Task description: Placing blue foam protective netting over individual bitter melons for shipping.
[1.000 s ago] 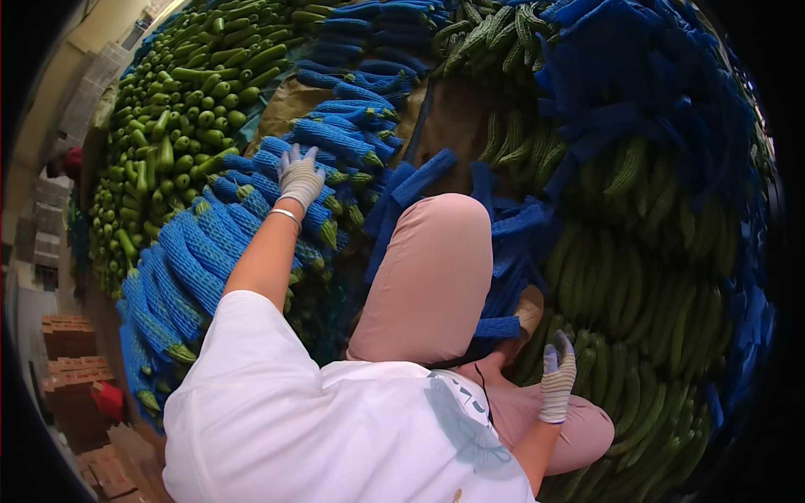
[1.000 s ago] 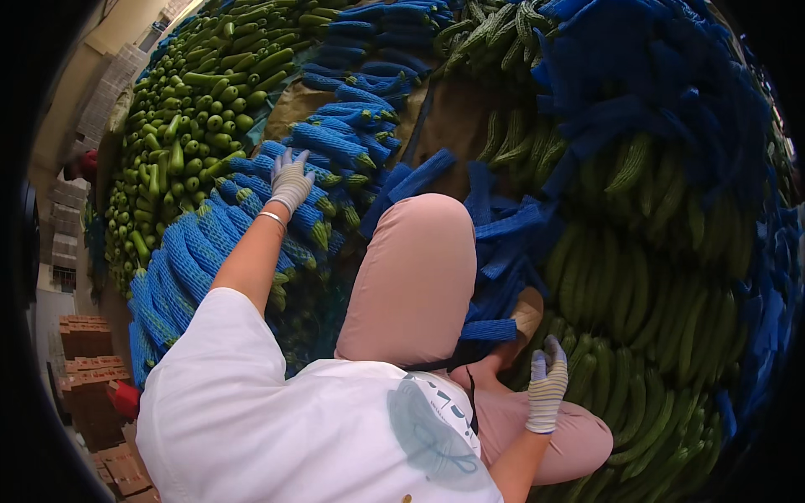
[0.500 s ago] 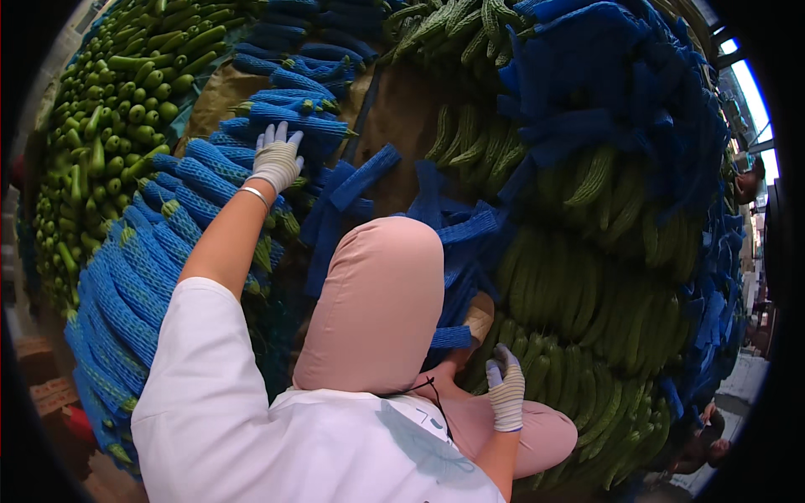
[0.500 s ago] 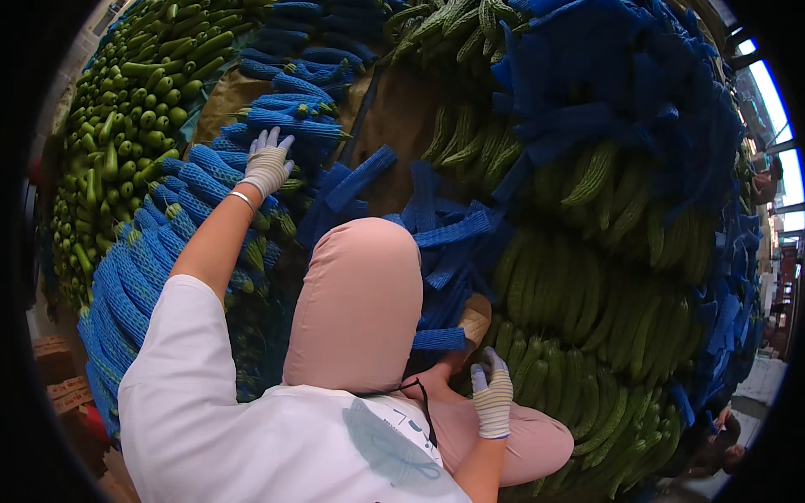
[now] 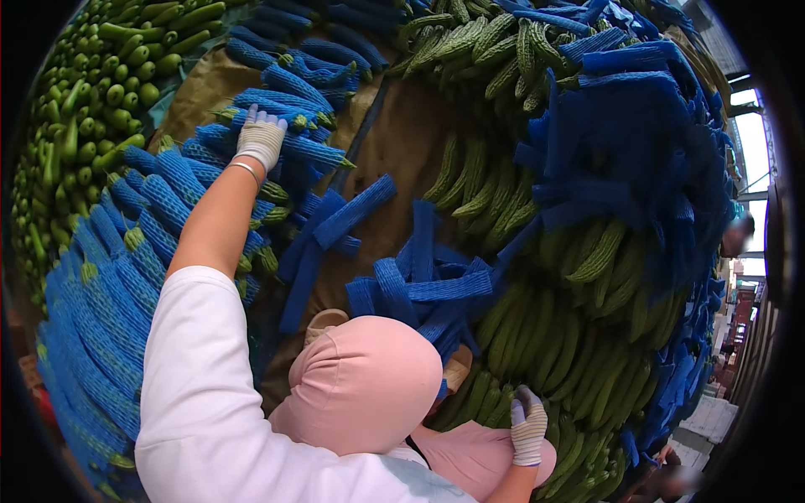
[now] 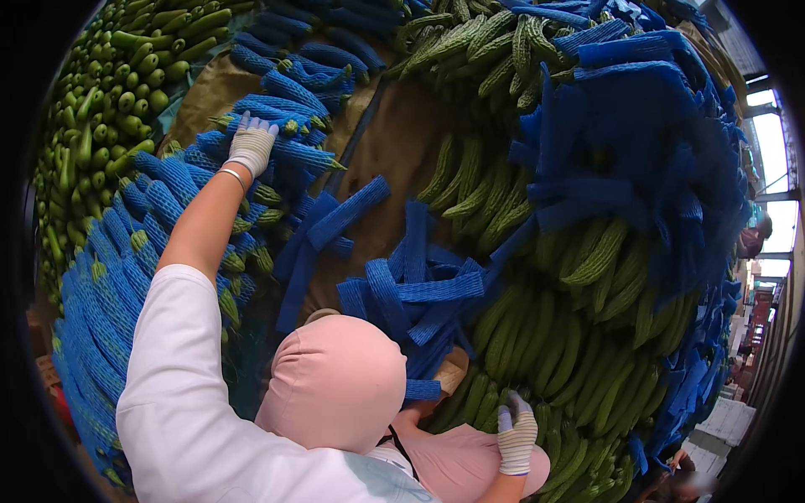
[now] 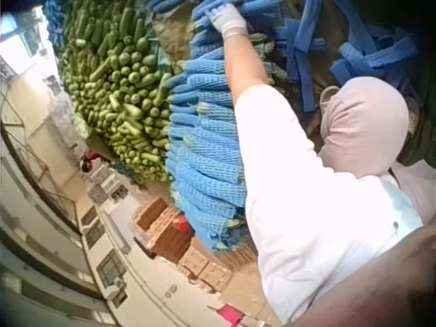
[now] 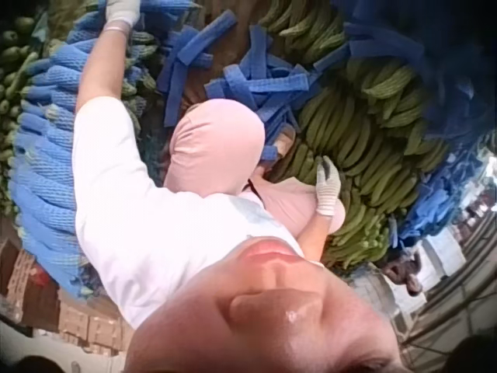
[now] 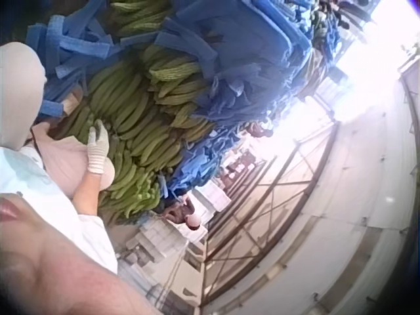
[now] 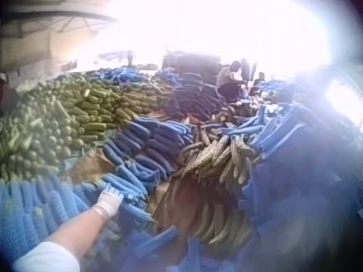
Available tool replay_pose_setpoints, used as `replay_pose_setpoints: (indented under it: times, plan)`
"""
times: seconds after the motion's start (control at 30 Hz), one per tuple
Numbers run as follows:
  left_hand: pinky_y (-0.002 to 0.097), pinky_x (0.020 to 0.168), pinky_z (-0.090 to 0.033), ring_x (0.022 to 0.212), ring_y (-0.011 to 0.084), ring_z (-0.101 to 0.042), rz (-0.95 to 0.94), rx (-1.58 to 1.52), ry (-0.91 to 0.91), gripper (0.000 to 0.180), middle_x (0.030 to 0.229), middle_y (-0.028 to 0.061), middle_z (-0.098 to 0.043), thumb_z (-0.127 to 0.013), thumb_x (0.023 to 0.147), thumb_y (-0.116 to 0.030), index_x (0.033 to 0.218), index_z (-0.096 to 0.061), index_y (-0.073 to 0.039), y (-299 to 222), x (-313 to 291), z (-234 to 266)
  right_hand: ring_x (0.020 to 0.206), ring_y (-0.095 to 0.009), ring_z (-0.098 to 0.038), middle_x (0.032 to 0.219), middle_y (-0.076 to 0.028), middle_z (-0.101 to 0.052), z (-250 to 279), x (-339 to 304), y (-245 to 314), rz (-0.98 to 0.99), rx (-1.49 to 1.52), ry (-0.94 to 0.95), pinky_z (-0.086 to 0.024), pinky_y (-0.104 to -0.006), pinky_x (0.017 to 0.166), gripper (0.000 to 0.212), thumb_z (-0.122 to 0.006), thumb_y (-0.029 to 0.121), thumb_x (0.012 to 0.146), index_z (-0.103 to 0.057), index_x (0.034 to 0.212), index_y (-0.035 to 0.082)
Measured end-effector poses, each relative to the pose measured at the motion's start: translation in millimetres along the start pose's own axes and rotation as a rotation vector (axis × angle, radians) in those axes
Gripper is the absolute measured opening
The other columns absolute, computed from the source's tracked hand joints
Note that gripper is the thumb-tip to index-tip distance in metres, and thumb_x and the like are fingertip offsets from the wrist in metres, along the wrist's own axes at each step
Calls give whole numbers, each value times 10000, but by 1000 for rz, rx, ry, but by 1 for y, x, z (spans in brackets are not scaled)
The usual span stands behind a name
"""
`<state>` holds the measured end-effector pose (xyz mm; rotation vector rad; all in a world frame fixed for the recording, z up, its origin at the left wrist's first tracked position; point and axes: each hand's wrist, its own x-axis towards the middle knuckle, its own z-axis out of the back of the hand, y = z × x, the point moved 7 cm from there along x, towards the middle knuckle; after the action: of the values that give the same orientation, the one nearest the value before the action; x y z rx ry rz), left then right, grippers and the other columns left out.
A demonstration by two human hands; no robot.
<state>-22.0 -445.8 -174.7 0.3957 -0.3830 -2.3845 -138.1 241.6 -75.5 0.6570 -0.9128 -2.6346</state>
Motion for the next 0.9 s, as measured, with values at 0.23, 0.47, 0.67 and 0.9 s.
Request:
replay_pose_setpoints:
  times: [0.23,0.47,0.67,0.9]
  plan:
    - [484,1130,-131,1147,262,-461,-210,-101,44,469,1083,83,-521,-691,702,-155,1139,-524,-126,9,-9,37,889,-221,-626,1003,-168,-619,-42,37,18,-117,86,162,-496,-298,785,332,-595,54,821,-564,1140,-32]
    - [496,1099,-208,1228,333,-384,-113,-275,-485,559,1194,100,-465,-650,649,-47,1168,-458,-130,87,25,55,997,-224,-594,1095,-173,-601,-62,66,27,-170,-73,336,-477,-302,851,369,-561,36,836,-518,1193,-50]
    - [473,1119,-169,1354,350,-236,250,-137,-146,616,1481,97,-234,-502,791,13,1359,-365,-183,88,92,-20,873,-195,-617,999,-156,-626,-70,72,13,-245,-1,292,-491,-290,762,391,-598,93,824,-530,1189,-31]
    - [452,1091,-257,1350,341,-258,160,-357,143,545,1482,95,-252,-423,838,-31,1349,-419,-220,30,118,-65,905,-276,-618,1029,-192,-615,-75,62,0,-215,-266,397,-490,-351,804,414,-617,137,811,-529,1193,2]
